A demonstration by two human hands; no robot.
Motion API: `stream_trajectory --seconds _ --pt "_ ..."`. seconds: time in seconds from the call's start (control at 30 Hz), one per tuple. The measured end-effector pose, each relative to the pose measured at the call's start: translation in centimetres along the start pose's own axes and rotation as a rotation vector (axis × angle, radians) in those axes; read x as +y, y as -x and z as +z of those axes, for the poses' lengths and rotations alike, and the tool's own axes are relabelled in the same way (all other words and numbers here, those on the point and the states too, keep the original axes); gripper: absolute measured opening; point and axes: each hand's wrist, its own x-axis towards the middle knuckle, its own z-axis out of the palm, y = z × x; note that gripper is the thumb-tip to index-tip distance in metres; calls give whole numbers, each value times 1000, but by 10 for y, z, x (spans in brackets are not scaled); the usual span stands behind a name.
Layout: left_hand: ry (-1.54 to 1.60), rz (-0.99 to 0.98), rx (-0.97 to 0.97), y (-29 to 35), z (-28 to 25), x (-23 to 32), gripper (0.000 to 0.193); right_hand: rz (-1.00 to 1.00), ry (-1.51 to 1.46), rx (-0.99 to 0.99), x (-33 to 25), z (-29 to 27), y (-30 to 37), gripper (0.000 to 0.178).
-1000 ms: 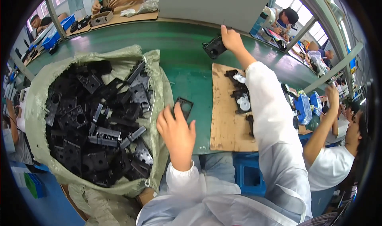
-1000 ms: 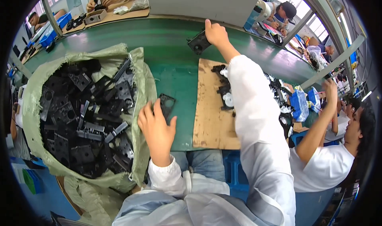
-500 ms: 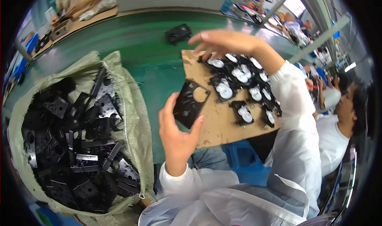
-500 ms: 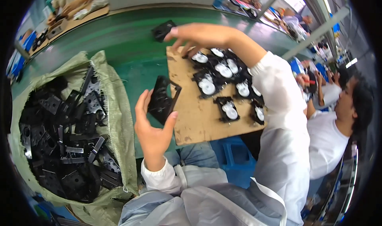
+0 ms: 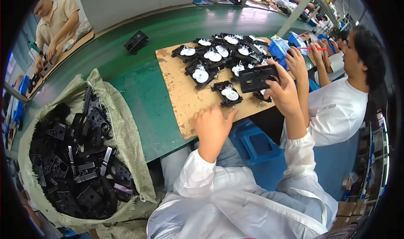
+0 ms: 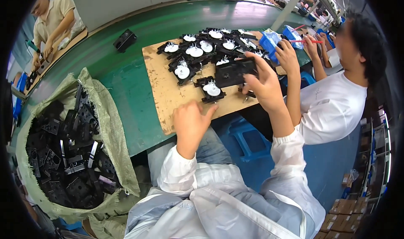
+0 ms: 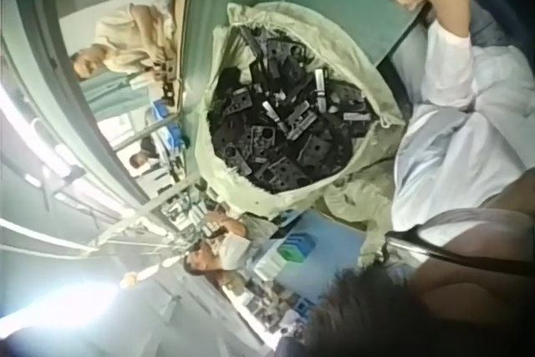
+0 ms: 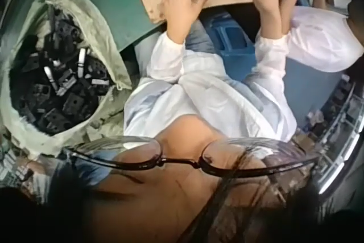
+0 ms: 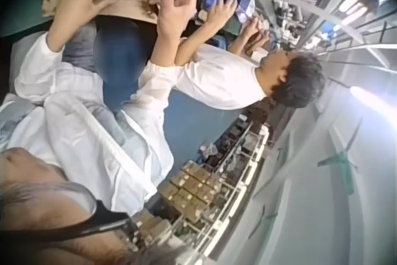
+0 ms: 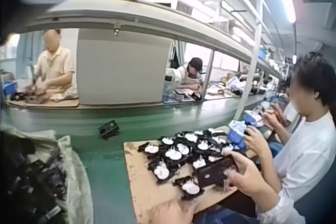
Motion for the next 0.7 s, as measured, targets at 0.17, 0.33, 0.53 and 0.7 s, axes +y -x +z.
stream_trajectory --seconds 0.17,0.33,0.53,0.7 --pt "-297 160 53 9 60 -8 25 -78 -399 148 36 -26 47 66" --pt "-376 267 243 6 73 -15 12 -25 -413 133 55 -28 70 66" --pt "-226 428 428 -3 32 -11 8 -95 -754 86 69 -6 61 62" --pt "205 481 515 -8 14 -19 8 -80 -883 40 74 16 47 63"
